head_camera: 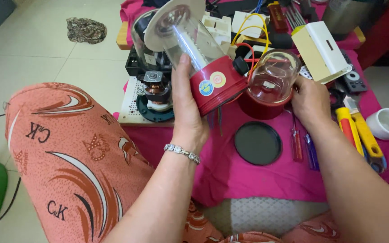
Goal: Repairing a red rechargeable lantern by disassembling it and inspecting the internal circuitry
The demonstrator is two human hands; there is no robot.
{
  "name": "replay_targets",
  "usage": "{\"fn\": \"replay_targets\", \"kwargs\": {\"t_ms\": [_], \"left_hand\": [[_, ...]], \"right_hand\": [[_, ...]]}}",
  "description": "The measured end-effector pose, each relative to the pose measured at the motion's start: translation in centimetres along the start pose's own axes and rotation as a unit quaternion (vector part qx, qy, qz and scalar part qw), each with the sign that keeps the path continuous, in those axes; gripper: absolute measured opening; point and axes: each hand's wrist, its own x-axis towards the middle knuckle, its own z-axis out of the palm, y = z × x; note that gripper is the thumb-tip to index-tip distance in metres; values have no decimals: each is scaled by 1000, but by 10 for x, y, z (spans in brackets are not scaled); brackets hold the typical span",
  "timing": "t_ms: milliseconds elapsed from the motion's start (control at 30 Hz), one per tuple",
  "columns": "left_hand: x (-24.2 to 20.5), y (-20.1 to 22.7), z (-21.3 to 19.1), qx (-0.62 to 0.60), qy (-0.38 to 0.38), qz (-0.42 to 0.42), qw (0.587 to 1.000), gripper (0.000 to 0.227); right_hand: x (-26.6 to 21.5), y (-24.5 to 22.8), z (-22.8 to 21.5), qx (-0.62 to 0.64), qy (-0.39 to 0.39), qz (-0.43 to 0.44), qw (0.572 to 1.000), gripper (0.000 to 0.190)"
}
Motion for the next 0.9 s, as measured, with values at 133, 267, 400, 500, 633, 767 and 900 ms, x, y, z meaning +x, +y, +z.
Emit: {"fn": "replay_targets", "kwargs": {"t_ms": [133,267,400,500,633,767,900], "left_hand": [[-8,7,6,-1,5,-2,1000,71],[-12,10,7,-4,3,-3,1000,71],[-11,11,8,-5,1,-8,1000,73],[-15,16,11,-11,3,-7,1000,73],[-22,26,8,-22,-46,8,999,59],[-21,25,9,-25,-39,-7,999,56],[-24,26,13,-23,-44,-22,999,64]], "right_hand": [[3,-1,1,3,-19,25,1000,26],[9,-3,-6,18,-53,28,998,25],[17,14,2,16,-67,20,997,24],[10,1,-5,-9,-55,26,998,25],[5,-14,-16,21,-43,63,997,31],[-2,-15,-27,32,-34,95,994,32],[-3,-33,-48,-39,-153,168,973,56]]}}
